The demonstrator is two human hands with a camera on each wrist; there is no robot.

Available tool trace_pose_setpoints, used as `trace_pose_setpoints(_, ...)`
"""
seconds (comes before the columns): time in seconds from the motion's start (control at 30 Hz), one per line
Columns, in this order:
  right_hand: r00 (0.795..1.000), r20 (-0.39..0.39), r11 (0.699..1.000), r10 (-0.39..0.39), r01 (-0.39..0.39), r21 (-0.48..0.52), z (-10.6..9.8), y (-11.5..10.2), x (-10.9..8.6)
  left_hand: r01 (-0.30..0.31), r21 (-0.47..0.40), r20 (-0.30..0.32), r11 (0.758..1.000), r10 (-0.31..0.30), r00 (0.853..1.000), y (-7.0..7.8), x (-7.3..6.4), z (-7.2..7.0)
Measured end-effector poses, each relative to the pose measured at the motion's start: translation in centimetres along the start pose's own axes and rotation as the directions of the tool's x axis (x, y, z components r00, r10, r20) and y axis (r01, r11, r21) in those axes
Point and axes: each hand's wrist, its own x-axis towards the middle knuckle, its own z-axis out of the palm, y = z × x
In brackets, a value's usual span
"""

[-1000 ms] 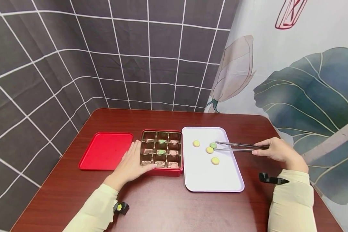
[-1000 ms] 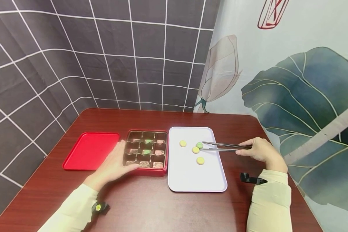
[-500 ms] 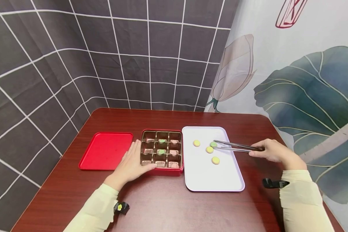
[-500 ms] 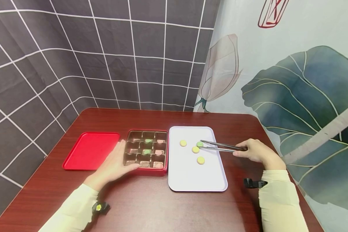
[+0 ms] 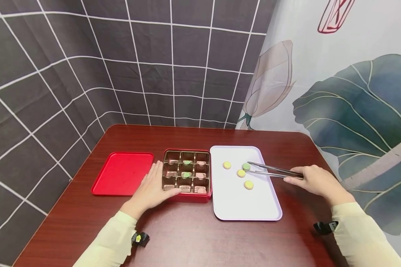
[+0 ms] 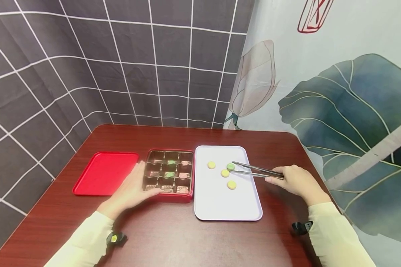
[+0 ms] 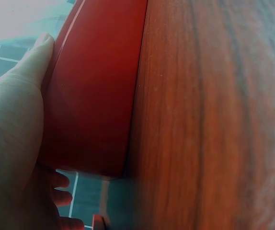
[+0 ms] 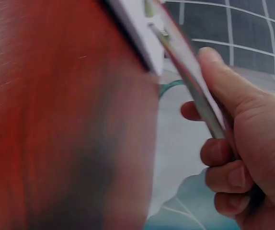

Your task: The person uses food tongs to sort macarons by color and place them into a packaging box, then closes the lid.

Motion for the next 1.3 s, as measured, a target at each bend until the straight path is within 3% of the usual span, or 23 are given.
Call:
trace_pose_setpoints(0.2, 0.999, -0.041, 1.000, 0.008, -0.009, -0.024, 0.7, 0.2, -0.7, 0.000, -0.002, 0.000, 1.000, 0.000, 1.000, 0.0, 0.1, 0.1)
trace_pose_setpoints(0.67, 0.993, -0.120, 0.999, 0.000, 0.005, 0.036, 2.4, 0.7, -1.0, 0.000, -0.006, 0.001, 1.000, 0.000, 1.000, -0.2, 0.1, 0.2)
trace_pose_setpoints(0.93, 0.992, -0.120, 0.997, 0.035, -0.026, 0.074, 3.0, 1.1, -1.0, 0.002, -0.006, -0.001, 1.000, -0.002, 1.000, 0.0, 0.1, 0.0)
trace_pose_setpoints(1.3, 0.990, -0.142, 0.992, 0.028, -0.010, 0.125, 3.1, 0.7, -1.1, 0.001, -0.004, 0.003, 1.000, -0.001, 1.000, -0.1, 0.1, 0.1)
